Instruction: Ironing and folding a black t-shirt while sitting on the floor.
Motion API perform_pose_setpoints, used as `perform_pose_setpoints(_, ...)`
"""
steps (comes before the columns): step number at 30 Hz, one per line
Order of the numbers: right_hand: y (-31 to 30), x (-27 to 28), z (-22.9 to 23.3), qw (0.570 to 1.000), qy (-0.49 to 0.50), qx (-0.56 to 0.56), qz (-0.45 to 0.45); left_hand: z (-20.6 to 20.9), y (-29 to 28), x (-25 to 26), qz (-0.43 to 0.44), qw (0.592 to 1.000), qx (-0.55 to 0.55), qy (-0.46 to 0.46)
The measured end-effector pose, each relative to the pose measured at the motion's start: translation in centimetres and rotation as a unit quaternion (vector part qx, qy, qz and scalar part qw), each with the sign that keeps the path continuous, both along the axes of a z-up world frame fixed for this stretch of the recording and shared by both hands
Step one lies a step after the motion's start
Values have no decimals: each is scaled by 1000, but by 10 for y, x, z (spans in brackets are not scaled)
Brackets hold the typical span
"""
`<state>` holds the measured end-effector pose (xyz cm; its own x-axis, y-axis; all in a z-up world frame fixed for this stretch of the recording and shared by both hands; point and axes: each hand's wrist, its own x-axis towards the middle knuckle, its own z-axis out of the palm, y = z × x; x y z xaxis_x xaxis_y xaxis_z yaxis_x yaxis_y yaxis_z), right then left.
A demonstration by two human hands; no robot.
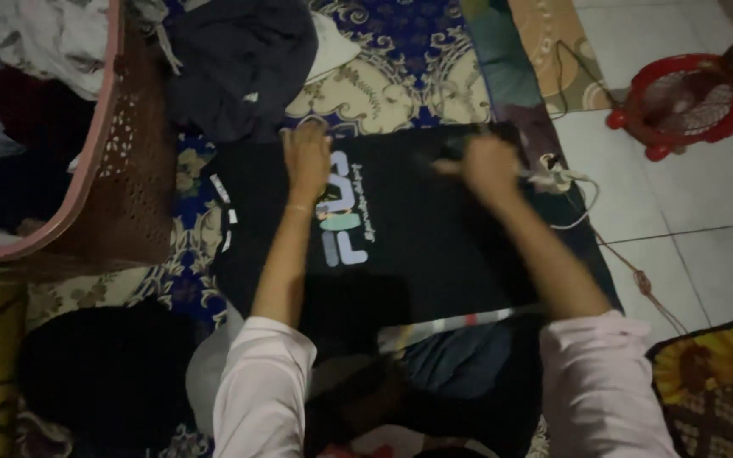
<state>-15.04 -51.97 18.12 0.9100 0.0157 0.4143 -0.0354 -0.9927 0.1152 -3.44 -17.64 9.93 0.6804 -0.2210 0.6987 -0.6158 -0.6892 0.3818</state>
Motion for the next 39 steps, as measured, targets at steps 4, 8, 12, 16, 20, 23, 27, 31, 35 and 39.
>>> perform_pose_setpoints(4,73,-8,8,983,116,122,66,0,14,18,11,994,22,104)
perform_pose_setpoints(8,84,41,-4,988,104,107,45,-15,24,35,-28,986,-39,161)
perform_pose_setpoints(12,78,57,1,990,67,117,29,-29,20,33,24,985,-63,160)
perform_pose_setpoints(16,91,60,20,984,83,91,130,-31,17,43,65,981,-97,152)
perform_pose_setpoints(20,100,86,-1,983,131,87,90,-14,17,29,83,974,-95,189)
perform_pose_setpoints(23,107,104,7,989,102,80,78,-9,17,28,70,975,-103,186)
perform_pose_setpoints(27,115,98,21,978,155,88,112,-10,17,33,72,976,-92,184)
perform_pose_setpoints(31,104,106,3,987,106,67,96,-12,21,26,72,976,-75,189)
perform_pose_setpoints(35,44,105,-21,997,28,62,36,-6,26,26,52,981,-58,180)
perform_pose_setpoints(39,-73,84,-41,994,26,79,-69,-20,24,32,51,984,-39,165)
